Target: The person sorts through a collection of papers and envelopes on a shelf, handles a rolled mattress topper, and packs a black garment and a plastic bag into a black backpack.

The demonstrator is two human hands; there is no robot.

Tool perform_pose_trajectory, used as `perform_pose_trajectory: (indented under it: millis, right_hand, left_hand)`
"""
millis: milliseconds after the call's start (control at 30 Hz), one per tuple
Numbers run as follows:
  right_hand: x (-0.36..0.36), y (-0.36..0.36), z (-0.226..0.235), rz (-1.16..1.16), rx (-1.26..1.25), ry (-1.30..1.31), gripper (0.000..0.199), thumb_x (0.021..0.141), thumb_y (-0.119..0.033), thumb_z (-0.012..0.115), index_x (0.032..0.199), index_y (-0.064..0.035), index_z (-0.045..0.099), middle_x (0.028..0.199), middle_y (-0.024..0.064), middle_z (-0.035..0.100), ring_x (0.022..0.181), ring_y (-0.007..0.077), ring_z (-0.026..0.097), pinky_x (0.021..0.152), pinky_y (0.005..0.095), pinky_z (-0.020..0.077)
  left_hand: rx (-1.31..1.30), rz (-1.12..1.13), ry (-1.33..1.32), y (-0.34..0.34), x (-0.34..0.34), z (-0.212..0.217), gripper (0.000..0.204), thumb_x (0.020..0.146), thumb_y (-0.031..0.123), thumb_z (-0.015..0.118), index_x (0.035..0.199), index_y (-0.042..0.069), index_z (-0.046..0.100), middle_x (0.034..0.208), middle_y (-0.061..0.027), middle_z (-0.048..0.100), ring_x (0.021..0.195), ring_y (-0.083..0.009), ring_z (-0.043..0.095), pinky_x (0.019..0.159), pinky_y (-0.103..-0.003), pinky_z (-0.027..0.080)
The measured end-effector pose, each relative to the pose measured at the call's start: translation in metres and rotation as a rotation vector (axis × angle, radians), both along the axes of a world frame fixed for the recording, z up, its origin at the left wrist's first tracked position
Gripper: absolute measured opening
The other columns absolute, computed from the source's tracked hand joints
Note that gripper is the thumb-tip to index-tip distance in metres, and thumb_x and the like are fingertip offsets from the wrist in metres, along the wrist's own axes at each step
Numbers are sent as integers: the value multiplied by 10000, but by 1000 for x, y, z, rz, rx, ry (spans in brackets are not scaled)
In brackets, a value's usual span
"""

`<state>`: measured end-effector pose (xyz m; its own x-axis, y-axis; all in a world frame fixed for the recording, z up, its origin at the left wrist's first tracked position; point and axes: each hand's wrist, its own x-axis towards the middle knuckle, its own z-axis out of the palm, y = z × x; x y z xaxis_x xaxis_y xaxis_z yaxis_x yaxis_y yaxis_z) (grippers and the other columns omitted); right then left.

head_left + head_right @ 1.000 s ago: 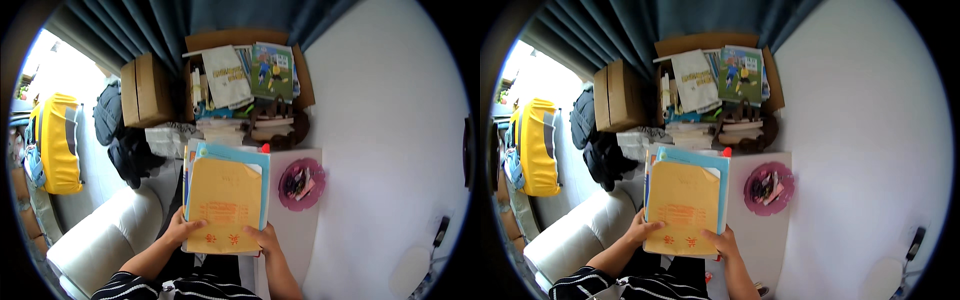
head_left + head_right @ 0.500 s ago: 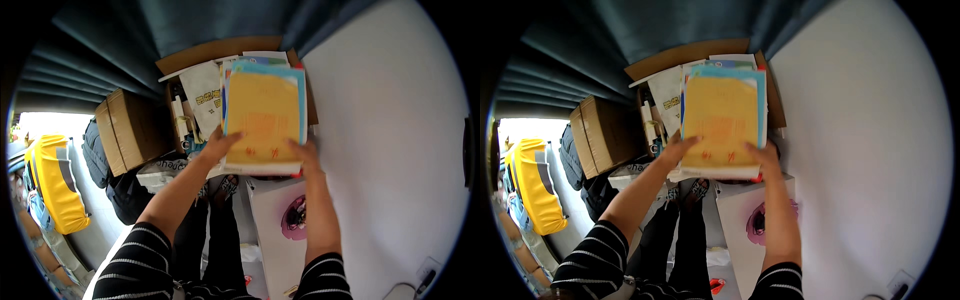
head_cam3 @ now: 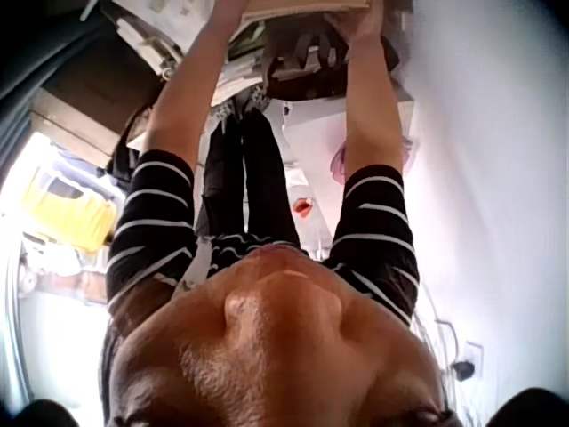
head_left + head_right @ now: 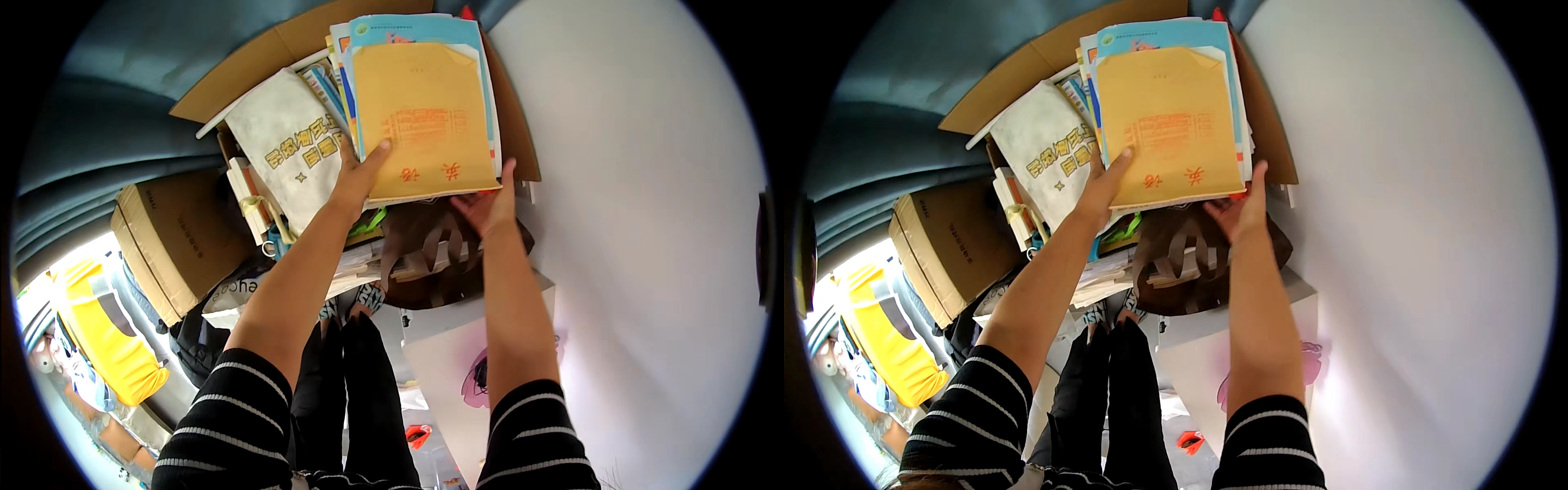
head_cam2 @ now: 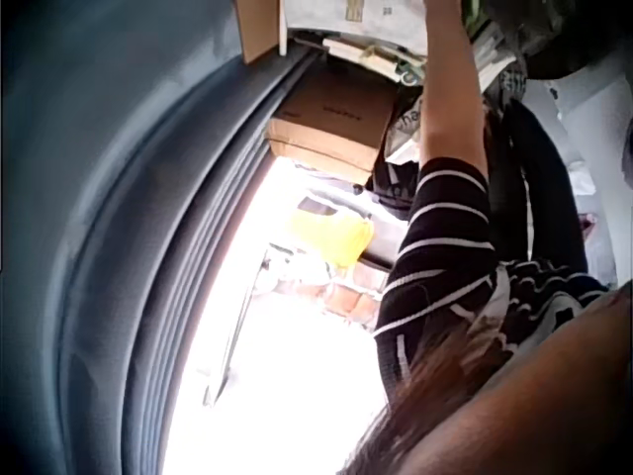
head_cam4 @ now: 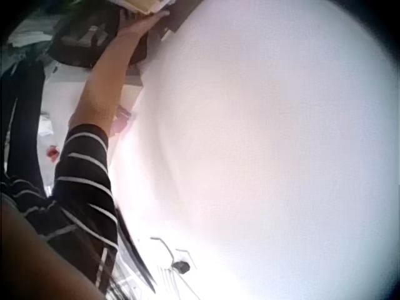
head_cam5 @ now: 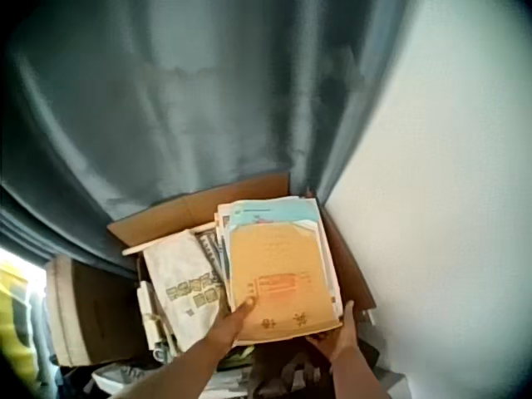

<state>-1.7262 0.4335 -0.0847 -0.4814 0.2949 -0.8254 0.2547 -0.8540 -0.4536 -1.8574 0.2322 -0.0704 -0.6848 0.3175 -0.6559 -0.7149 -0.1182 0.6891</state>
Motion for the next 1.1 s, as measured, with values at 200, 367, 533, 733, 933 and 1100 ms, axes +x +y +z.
perform_pose_trajectory:
  millis: [200, 367, 533, 733, 933, 1100]
  right_hand:
    - [-55, -65, 4, -454, -182, 590, 1032, 693, -894, 286, 1417, -162, 349, 1435, 106, 361, 1308, 378, 330, 1004, 636, 312]
    - [-88, -31, 17, -234, -113, 260, 976, 756, -855, 189, 1462, -185, 263, 1515, 86, 240, 1368, 359, 246, 1035, 621, 250]
    - [-79, -39, -10, -319, -88, -36, 947, 775, -846, 113, 1479, -222, 220, 1545, 64, 171, 1412, 319, 153, 1081, 593, 175]
    - [-84, -38, 11, -169, -37, 174, 1029, 764, -851, 242, 1480, -115, 189, 1543, 144, 143, 1402, 363, 157, 1100, 576, 142]
    - [10, -108, 110, -4, 490, 45, 825, 883, -609, 468, 1424, -11, 292, 1426, 233, 337, 1317, 284, 346, 1098, 443, 202]
    - [141, -237, 179, 26, 532, 50, 455, 927, -238, 583, 1278, 22, 458, 1166, 182, 586, 1021, 217, 590, 892, 341, 464]
  left_hand:
    - [207, 9, -90, 9, -8, -10, 853, 815, 215, 720, 1456, 89, 172, 1345, -145, 446, 1212, -264, 477, 977, -387, 431]
    - [130, -25, -65, 52, -42, -18, 822, 830, 256, 705, 1440, 96, 177, 1365, -146, 424, 1242, -272, 442, 966, -431, 435]
    - [63, -63, -100, 59, -52, -23, 1108, 767, 314, 757, 1453, 79, -81, 1381, -206, 394, 1256, -321, 418, 1008, -424, 369]
    - [20, -323, -17, 40, -62, -27, 839, 787, 491, 681, 1410, 86, 290, 1377, -148, 403, 1329, -285, 306, 1045, -492, 292]
    - [-144, -251, 293, -87, 11, 3, 616, 884, 362, 635, 1348, 17, 421, 1354, -131, 470, 1257, -197, 431, 1047, -358, 340]
    - [-509, -107, 155, -258, 180, -12, 451, 891, 181, 634, 1272, -2, 478, 1208, -129, 580, 1123, -191, 551, 952, -300, 424]
